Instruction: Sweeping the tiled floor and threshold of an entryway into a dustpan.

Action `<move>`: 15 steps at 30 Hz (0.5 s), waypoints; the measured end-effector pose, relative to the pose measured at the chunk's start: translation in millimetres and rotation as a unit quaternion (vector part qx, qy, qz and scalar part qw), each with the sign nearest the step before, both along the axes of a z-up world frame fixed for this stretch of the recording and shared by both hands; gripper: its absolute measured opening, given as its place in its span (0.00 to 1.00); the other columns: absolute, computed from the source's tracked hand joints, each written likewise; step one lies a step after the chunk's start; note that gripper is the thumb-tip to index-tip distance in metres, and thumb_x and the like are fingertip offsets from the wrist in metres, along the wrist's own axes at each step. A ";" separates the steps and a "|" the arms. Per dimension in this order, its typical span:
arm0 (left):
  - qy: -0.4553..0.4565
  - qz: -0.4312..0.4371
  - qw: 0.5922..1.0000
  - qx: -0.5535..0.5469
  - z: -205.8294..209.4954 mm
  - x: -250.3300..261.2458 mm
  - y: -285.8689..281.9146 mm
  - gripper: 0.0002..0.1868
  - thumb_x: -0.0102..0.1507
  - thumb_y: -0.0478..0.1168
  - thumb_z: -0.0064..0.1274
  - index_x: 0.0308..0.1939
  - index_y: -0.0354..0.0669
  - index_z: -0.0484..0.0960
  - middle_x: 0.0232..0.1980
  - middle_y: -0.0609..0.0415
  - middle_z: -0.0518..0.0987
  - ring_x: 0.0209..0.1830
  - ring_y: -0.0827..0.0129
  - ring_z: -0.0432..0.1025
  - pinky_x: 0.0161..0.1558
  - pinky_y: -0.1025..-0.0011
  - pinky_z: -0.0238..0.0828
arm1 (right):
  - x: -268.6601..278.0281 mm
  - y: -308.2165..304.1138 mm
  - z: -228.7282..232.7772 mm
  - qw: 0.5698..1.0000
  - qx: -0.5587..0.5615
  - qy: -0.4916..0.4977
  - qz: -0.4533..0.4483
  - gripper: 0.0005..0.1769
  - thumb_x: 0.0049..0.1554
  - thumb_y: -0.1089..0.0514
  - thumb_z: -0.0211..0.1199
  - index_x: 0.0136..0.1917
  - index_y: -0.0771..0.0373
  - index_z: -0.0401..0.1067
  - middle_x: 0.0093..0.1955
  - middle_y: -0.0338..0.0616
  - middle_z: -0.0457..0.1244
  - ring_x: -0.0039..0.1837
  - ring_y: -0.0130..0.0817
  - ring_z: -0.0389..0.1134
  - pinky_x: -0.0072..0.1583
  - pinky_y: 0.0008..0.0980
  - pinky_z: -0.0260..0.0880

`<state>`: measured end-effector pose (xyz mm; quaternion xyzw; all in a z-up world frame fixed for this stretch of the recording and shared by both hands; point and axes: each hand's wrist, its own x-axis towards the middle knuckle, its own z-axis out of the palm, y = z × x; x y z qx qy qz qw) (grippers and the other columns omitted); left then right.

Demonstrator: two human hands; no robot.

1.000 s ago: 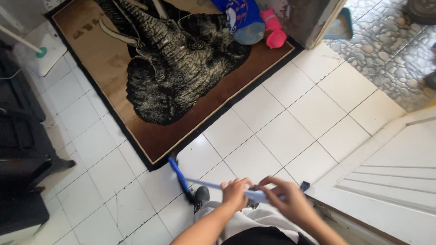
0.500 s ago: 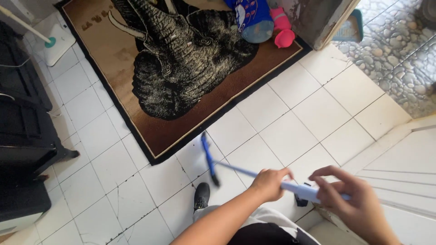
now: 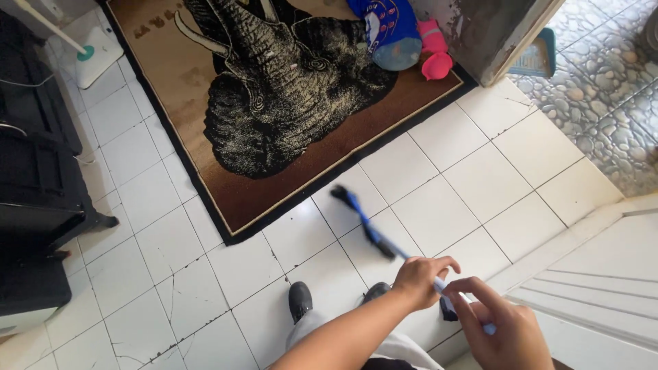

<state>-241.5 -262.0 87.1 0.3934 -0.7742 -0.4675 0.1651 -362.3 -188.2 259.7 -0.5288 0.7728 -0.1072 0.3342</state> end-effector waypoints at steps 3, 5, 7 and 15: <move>-0.030 -0.043 0.999 -0.001 -1.5 -10.5 -8.2 0.11 0.67 0.39 0.50 0.52 0.59 0.79 0.28 0.52 0.80 0.33 0.56 0.78 0.52 0.59 0.71 | 3.2 12.9 -4.9 0.995 -0.073 -0.061 -0.029 0.11 0.55 0.54 0.67 0.53 0.50 0.77 0.18 0.42 0.65 0.26 0.24 0.64 0.35 0.28 0.67; -0.009 -0.092 0.994 -0.066 5.9 -13.4 -9.1 0.11 0.66 0.41 0.50 0.52 0.59 0.78 0.29 0.53 0.80 0.36 0.57 0.79 0.55 0.58 0.69 | -7.6 28.3 -6.6 0.982 -0.164 -0.087 -0.040 0.08 0.55 0.58 0.64 0.49 0.57 0.77 0.24 0.36 0.67 0.33 0.14 0.68 0.42 0.25 0.69; -0.006 -0.091 0.994 -0.052 28.4 -4.2 2.0 0.10 0.67 0.42 0.50 0.52 0.59 0.78 0.29 0.54 0.81 0.36 0.57 0.79 0.55 0.57 0.67 | -32.9 46.3 -13.3 0.979 -0.141 -0.135 -0.055 0.08 0.59 0.59 0.63 0.53 0.58 0.77 0.26 0.38 0.66 0.34 0.16 0.65 0.39 0.25 0.67; -0.146 -0.086 0.981 0.095 -61.9 152.2 72.7 0.20 0.57 0.35 0.56 0.52 0.61 0.79 0.33 0.54 0.84 0.42 0.58 0.79 0.58 0.57 0.61 | 55.7 23.6 -55.3 0.945 0.094 -0.312 -0.027 0.12 0.60 0.52 0.61 0.54 0.60 0.73 0.28 0.40 0.61 0.34 0.24 0.56 0.36 0.29 0.61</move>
